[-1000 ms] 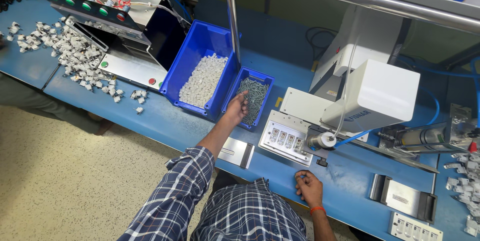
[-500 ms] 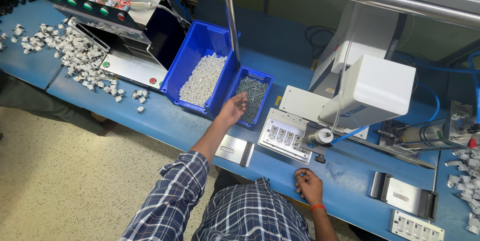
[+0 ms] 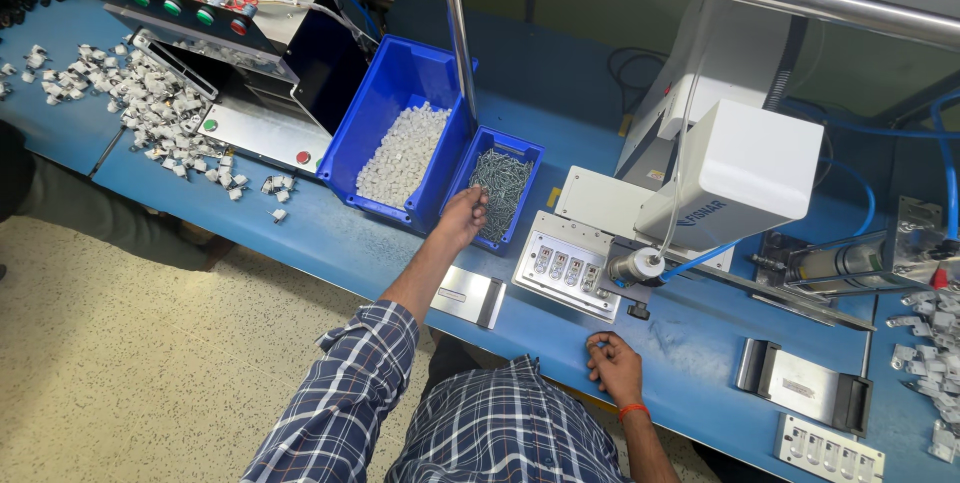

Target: The person picks small metal pins from a blue bin and inserts them into slots on a white plastic housing. They then place white plastic pieces into the same housing and arrange the assembled units on the table. The process is repeated multiple times.

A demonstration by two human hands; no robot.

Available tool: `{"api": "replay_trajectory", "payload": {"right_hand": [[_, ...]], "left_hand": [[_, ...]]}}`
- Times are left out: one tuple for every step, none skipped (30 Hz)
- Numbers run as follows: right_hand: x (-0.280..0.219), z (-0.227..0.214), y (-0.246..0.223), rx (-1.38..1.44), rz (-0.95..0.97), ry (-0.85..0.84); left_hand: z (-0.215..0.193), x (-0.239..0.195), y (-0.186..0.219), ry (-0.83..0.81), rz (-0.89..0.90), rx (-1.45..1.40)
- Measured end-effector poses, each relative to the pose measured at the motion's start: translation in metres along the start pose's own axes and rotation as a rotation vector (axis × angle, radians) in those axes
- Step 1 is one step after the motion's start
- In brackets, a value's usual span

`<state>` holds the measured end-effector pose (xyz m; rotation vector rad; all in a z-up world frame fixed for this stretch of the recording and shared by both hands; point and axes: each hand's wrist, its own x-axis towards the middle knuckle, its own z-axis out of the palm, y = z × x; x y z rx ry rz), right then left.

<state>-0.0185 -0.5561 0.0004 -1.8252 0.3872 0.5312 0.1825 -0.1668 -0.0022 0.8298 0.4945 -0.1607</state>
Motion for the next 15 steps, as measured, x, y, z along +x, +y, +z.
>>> {"api": "replay_trajectory", "payload": {"right_hand": [[0.0,0.0,0.0,0.002,-0.002,0.003],[0.0,0.0,0.001,0.004,-0.005,0.005],[-0.001,0.001,0.001,0.006,-0.008,0.007],[-0.001,0.0,0.0,0.0,-0.007,0.004],[-0.001,0.0,0.0,-0.006,-0.006,0.001],[-0.001,0.0,-0.001,-0.011,-0.005,-0.002],[-0.002,-0.001,-0.002,-0.02,-0.01,-0.002],[-0.003,-0.001,-0.003,-0.028,-0.015,0.001],[-0.003,-0.001,-0.004,-0.036,-0.02,0.003],[-0.004,-0.001,-0.005,-0.043,-0.017,0.002],[-0.005,-0.002,-0.005,-0.049,-0.014,0.002],[-0.006,-0.001,-0.006,-0.056,-0.011,0.001],[-0.006,-0.001,-0.006,-0.058,-0.003,0.003],[-0.006,-0.001,-0.006,-0.06,0.003,0.004],[-0.005,-0.002,-0.007,-0.062,0.01,0.006]], "left_hand": [[0.0,0.001,0.0,-0.012,0.011,0.013],[0.001,0.002,0.0,0.025,0.018,0.066],[0.002,0.003,0.0,0.062,0.025,0.119],[0.004,0.005,0.0,0.098,0.033,0.172],[0.007,0.007,-0.002,0.149,0.095,0.298],[0.01,0.009,-0.004,0.199,0.157,0.424],[0.013,0.011,-0.005,0.249,0.22,0.55],[0.015,0.013,-0.006,0.256,0.243,0.613],[0.018,0.015,-0.007,0.265,0.268,0.676],[0.021,0.016,-0.008,0.272,0.291,0.74],[0.025,0.017,-0.008,0.292,0.341,0.843],[0.03,0.017,-0.007,0.312,0.391,0.947],[0.035,0.016,-0.006,0.33,0.443,1.05],[0.04,0.014,-0.005,0.356,0.39,1.164],[0.045,0.01,-0.003,0.383,0.336,1.277]]}}
